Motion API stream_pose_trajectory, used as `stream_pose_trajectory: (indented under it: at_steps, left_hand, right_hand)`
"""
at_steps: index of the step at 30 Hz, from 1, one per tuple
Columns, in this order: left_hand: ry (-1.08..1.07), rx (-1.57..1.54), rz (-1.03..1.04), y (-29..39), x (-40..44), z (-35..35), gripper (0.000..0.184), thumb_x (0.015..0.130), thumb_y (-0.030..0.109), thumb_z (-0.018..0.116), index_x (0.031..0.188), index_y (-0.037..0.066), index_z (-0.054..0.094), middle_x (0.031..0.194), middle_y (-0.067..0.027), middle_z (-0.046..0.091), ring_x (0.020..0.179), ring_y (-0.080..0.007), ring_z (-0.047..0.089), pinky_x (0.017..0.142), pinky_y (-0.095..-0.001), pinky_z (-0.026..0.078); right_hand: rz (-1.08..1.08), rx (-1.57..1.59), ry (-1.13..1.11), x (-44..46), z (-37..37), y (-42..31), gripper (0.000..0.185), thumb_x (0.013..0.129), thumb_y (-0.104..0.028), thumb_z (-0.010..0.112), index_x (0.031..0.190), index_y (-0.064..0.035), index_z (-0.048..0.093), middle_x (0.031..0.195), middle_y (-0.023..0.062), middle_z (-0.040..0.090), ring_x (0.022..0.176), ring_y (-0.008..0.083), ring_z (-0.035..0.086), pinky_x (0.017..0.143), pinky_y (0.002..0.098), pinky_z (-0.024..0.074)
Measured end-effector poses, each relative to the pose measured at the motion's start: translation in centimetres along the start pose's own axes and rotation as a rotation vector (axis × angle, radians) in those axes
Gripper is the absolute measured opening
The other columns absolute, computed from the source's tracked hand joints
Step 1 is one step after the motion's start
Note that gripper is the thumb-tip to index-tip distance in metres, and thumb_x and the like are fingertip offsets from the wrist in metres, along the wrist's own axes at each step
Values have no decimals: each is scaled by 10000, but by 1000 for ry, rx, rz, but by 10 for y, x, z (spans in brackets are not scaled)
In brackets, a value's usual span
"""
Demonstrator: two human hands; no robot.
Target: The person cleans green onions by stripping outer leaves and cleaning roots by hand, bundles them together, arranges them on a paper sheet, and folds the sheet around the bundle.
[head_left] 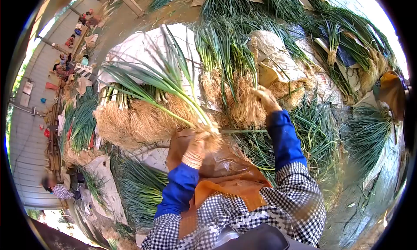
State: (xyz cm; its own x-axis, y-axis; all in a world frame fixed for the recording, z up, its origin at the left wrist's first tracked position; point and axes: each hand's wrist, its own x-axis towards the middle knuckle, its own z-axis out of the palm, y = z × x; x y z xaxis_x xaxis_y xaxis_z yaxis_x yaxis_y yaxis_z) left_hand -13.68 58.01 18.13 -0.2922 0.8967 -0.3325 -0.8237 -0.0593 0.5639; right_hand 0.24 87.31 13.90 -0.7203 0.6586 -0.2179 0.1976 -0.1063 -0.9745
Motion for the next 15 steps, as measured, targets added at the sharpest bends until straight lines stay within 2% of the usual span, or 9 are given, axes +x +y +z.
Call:
stream_pose_trajectory:
  at_steps: [1, 2, 5, 6, 8, 9, 12, 14, 15]
  left_hand:
    - [-18, 43, 27, -16, 2, 17, 350, 773, 51, 578, 1116, 25, 514, 957, -97, 575, 879, -213, 568, 858, -381, 469]
    - [-31, 87, 50, -33, 1, 35, 326, 770, 36, 572, 1094, 23, 531, 977, -107, 573, 949, -236, 565, 922, -411, 439]
    - [76, -243, -278, -92, 14, 23, 258, 770, 42, 586, 1027, 30, 561, 1090, -147, 567, 1105, -288, 510, 957, -470, 402]
    - [-45, -318, -292, -101, 13, 41, 274, 779, 80, 601, 1044, 30, 553, 1028, -127, 593, 965, -246, 582, 889, -433, 463]
    - [-22, -267, -395, -114, 8, 43, 290, 793, 96, 597, 1071, 33, 547, 952, -107, 607, 880, -222, 602, 788, -394, 514]
    - [-31, -240, -313, -127, 13, 31, 295, 810, 102, 571, 1094, 28, 541, 975, -119, 606, 878, -225, 601, 713, -364, 529]
    - [207, -61, -235, -149, 19, 9, 286, 830, 52, 509, 1113, 19, 535, 961, -107, 615, 838, -213, 603, 690, -337, 519]
    - [221, -27, -267, -150, 21, 8, 279, 837, 37, 503, 1113, 27, 538, 951, -93, 617, 835, -211, 601, 688, -331, 514]
    - [237, -35, -250, -152, 22, 7, 274, 839, 39, 507, 1111, 29, 540, 949, -88, 617, 834, -208, 600, 691, -325, 512]
  right_hand:
    - [52, 2, -83, -27, 4, -15, 356, 803, -305, 580, 1008, -15, 610, 934, 69, 619, 877, 162, 557, 780, 284, 432]
    - [13, 291, -121, -60, 20, -30, 348, 823, -277, 579, 1056, -19, 594, 1009, 70, 613, 948, 159, 547, 845, 280, 414]
    - [95, 531, -251, -91, 36, 27, 328, 845, -218, 568, 1103, -15, 569, 1060, 68, 599, 996, 162, 535, 893, 287, 396]
    - [96, 623, -304, -100, 43, 30, 321, 852, -201, 560, 1111, -11, 562, 1062, 66, 598, 992, 164, 536, 894, 291, 397]
    - [161, 618, -421, -103, 43, 46, 334, 872, -270, 539, 1077, -7, 570, 1040, 78, 599, 980, 166, 542, 877, 294, 411]
    - [204, 487, -361, -101, 41, 46, 358, 881, -313, 518, 1068, -12, 571, 1032, 84, 599, 967, 170, 548, 858, 301, 427]
    - [261, 35, -98, -82, 43, 8, 414, 898, -409, 449, 1077, -53, 563, 953, 124, 607, 829, 230, 601, 716, 342, 501]
    - [-225, -830, 123, -41, 36, 75, 368, 876, -396, 484, 1015, -71, 584, 859, 127, 634, 745, 265, 618, 667, 342, 501]
    - [-147, -881, 165, -38, 38, 66, 333, 868, -386, 496, 938, -77, 599, 774, 124, 624, 698, 280, 614, 627, 347, 496]
